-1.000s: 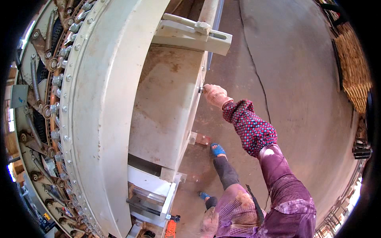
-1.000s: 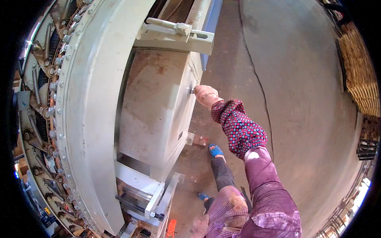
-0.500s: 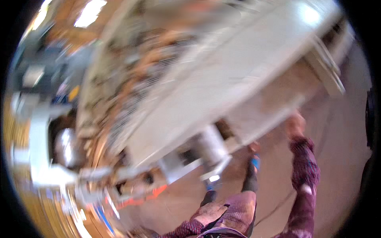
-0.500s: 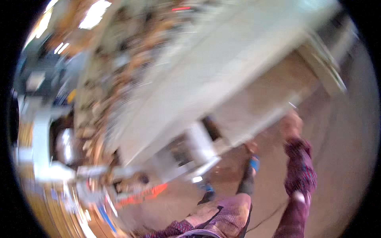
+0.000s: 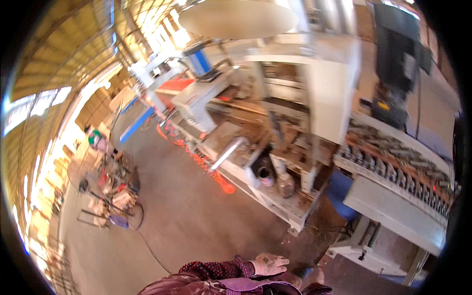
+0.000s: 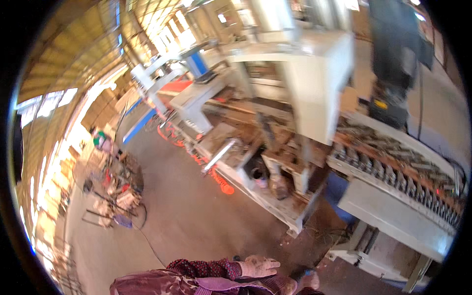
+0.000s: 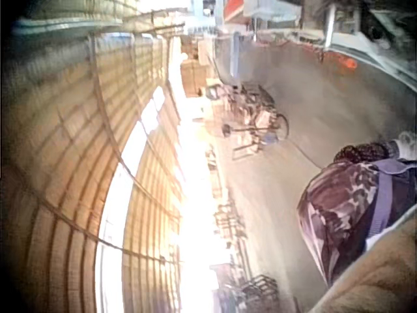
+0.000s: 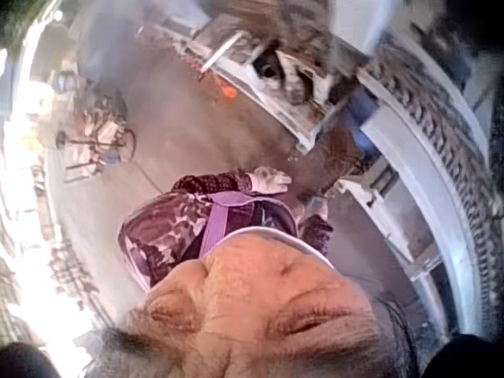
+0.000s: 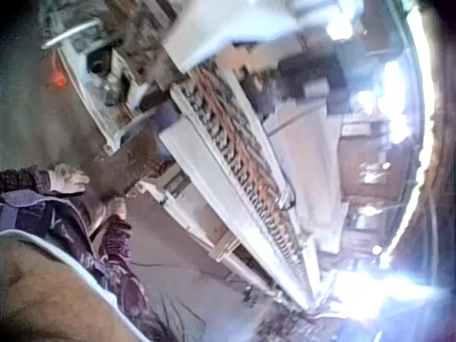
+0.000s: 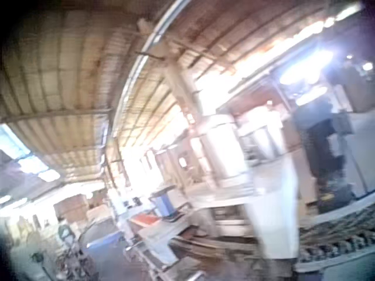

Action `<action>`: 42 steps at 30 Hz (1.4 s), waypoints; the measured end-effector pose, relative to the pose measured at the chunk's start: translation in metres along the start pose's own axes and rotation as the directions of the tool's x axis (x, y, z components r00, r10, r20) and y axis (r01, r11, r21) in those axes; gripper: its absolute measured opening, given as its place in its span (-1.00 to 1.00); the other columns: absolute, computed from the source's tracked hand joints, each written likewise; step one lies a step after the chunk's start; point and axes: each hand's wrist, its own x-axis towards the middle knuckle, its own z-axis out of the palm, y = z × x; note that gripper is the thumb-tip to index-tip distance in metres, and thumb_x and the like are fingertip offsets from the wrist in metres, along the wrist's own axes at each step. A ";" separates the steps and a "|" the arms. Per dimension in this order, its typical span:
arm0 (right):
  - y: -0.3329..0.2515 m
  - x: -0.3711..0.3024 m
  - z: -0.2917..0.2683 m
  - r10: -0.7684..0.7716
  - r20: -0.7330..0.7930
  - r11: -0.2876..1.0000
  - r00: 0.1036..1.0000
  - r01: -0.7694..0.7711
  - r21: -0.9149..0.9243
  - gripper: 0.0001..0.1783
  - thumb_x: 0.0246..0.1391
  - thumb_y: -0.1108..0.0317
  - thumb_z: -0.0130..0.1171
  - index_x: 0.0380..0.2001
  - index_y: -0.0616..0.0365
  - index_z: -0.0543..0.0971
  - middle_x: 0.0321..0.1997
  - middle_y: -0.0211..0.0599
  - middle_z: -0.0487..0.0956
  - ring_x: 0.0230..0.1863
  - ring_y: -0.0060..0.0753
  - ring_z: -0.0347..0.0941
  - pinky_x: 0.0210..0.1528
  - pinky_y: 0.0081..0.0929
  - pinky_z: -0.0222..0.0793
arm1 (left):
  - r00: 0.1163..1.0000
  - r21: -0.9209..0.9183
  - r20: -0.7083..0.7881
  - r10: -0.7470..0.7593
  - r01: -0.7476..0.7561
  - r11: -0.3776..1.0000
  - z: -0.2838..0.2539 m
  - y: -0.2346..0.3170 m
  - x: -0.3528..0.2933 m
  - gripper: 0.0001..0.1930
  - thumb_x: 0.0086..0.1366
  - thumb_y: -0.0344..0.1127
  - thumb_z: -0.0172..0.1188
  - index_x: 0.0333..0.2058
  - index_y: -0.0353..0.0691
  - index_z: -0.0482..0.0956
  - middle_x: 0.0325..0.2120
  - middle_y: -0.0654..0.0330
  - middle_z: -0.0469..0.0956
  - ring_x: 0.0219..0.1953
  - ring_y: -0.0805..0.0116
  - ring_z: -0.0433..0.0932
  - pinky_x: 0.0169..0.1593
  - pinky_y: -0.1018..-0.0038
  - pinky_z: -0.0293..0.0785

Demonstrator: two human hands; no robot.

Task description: The person operates a large industrial wood planer in a workshop. They feed long wooden planks into the machine, adjust the control panel, and retrieve the processed wood. The person also stacks the finished planks on a metal rack.

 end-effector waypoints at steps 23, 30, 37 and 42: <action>-0.702 -0.157 0.062 -0.693 0.608 0.438 0.388 0.896 -0.073 -0.61 0.11 0.11 -0.02 -0.17 0.18 0.54 0.02 0.12 0.55 0.08 0.20 0.47 0.07 -0.01 0.40 | 0.667 -0.536 -0.439 -0.602 0.343 0.771 -0.083 -0.459 -0.343 -0.48 0.37 0.09 -0.01 0.16 -0.06 0.48 0.08 0.04 0.55 0.11 0.03 0.52 0.14 0.17 0.44; -0.819 -0.121 0.146 -0.695 0.614 0.383 0.374 0.915 -0.124 -0.64 0.12 0.14 0.02 -0.18 0.19 0.57 -0.10 0.13 0.58 0.01 0.22 0.49 0.00 -0.01 0.41 | 0.599 -0.584 -0.406 -0.691 0.411 0.700 -0.127 -0.577 -0.408 -0.51 0.32 0.04 0.02 0.12 -0.08 0.51 0.08 0.07 0.55 0.09 0.04 0.54 0.12 0.19 0.47; -1.033 -0.159 0.156 -0.715 0.686 0.132 0.135 0.990 -0.057 -0.64 0.16 0.12 -0.03 -0.16 0.15 0.54 -0.08 0.09 0.57 0.06 0.15 0.48 0.02 0.01 0.40 | 0.586 -0.603 -0.356 -0.728 0.451 0.658 -0.164 -0.689 -0.497 -0.51 0.33 -0.02 0.01 0.17 -0.05 0.46 0.14 0.11 0.50 0.16 0.11 0.49 0.20 0.26 0.43; -1.186 -0.207 0.149 -0.773 0.562 0.337 0.294 0.941 -0.030 -0.64 0.16 0.09 -0.01 -0.21 0.16 0.52 -0.15 0.13 0.59 -0.05 0.28 0.49 -0.04 0.06 0.40 | 0.585 -0.395 -0.525 -0.618 0.475 0.786 -0.158 -0.790 -0.527 -0.52 0.35 -0.04 0.01 0.22 0.05 0.41 0.27 0.14 0.33 0.20 0.08 0.44 0.22 0.29 0.42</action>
